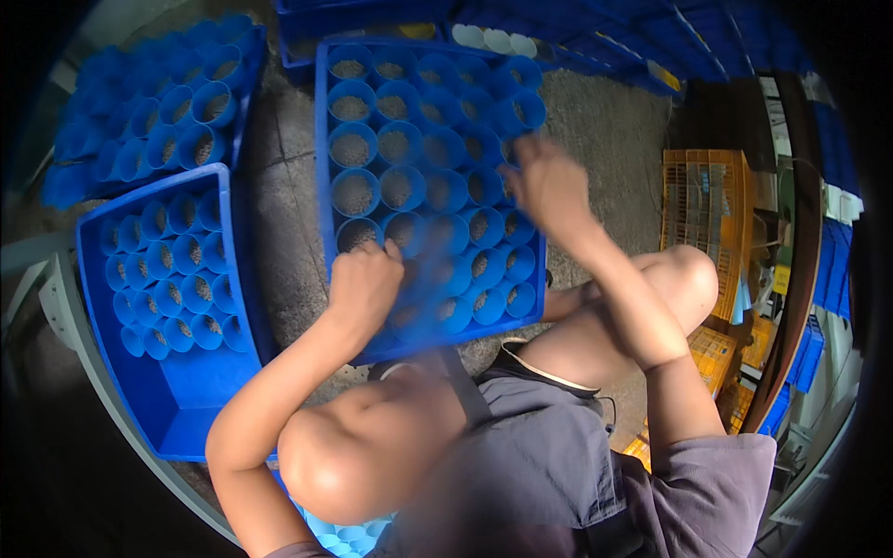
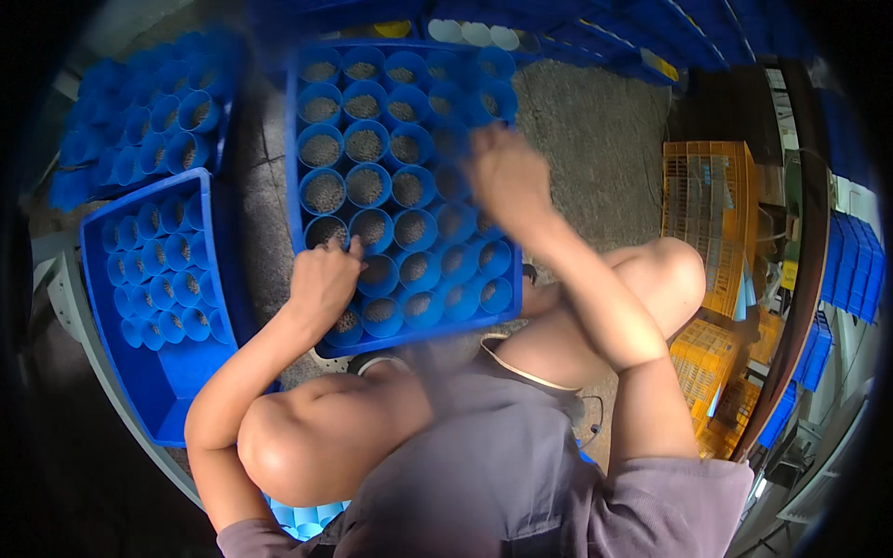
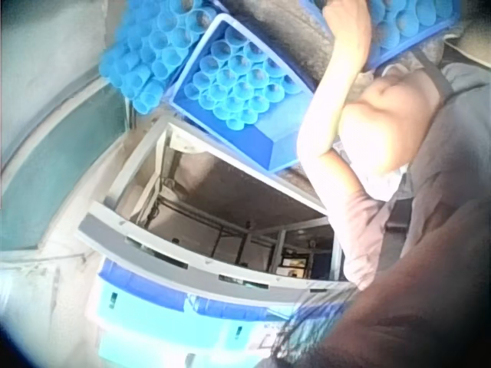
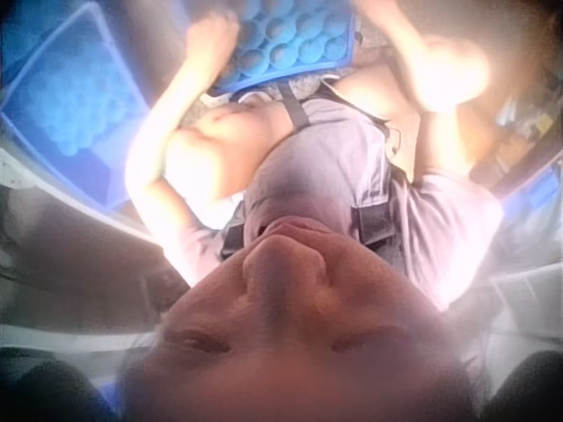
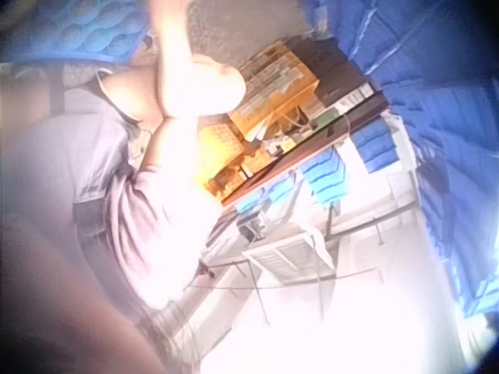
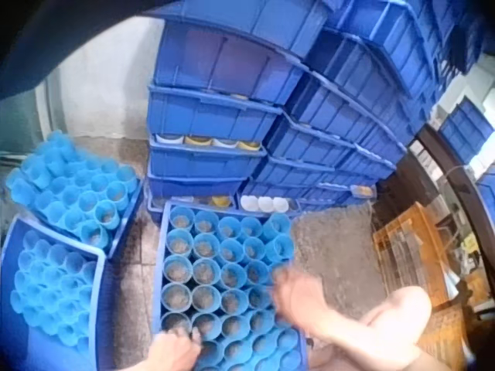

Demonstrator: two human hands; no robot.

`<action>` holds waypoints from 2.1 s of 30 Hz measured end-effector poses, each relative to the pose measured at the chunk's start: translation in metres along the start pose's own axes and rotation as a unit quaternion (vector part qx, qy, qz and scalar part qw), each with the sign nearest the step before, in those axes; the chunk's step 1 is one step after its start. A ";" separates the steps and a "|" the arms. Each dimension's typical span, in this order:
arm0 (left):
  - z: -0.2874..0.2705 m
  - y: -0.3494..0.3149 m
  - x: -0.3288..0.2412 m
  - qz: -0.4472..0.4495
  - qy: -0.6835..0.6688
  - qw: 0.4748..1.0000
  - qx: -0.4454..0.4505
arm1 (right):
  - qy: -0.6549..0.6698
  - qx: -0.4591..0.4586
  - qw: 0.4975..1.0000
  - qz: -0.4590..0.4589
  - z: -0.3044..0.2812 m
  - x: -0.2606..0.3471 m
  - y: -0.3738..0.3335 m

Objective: The person places a blue tray on the floor and arranges small blue cups filled with soil into it. They then pick up another tray of cups and transfer them into the first tray, organizing them in rows.

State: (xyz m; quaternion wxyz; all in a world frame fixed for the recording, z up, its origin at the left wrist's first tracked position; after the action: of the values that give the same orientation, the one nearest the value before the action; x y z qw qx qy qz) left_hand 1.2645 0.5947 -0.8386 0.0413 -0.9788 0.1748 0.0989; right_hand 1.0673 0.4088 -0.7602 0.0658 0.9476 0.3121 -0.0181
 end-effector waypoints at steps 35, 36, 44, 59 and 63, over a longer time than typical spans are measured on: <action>-0.110 -0.140 0.479 -0.567 0.046 0.775 -0.277 | 0.110 -0.047 0.904 -0.410 0.087 0.543 0.465; -0.108 -0.140 0.479 -0.562 0.046 0.779 -0.276 | 0.068 -0.015 0.891 -0.449 0.092 0.555 0.478; -0.112 -0.135 0.473 -0.572 0.062 0.766 -0.285 | 0.152 -0.016 0.905 -0.397 0.109 0.569 0.492; -0.089 -0.169 0.529 -0.592 0.063 0.778 -0.202 | 0.352 0.036 0.844 -0.403 -0.071 0.261 0.254; -0.098 -0.179 0.511 -0.584 0.035 0.773 -0.243 | 0.279 0.170 0.931 -0.163 -0.073 0.147 0.194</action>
State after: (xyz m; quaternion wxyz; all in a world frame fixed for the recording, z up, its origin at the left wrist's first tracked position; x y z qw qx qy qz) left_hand 1.8148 0.5801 -0.8406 -0.1544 -0.8725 -0.4595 0.0607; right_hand 1.3002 0.3501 -0.6772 -0.1898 0.8477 0.4601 0.1835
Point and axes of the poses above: each hand's wrist, its own y-axis towards the middle knuckle, its own z-axis out of the palm, x = y × z, the point moved 1 cm from there along y, towards the middle knuckle, and after that the axes turned 12 degrees about z, right-handed, at the moved point
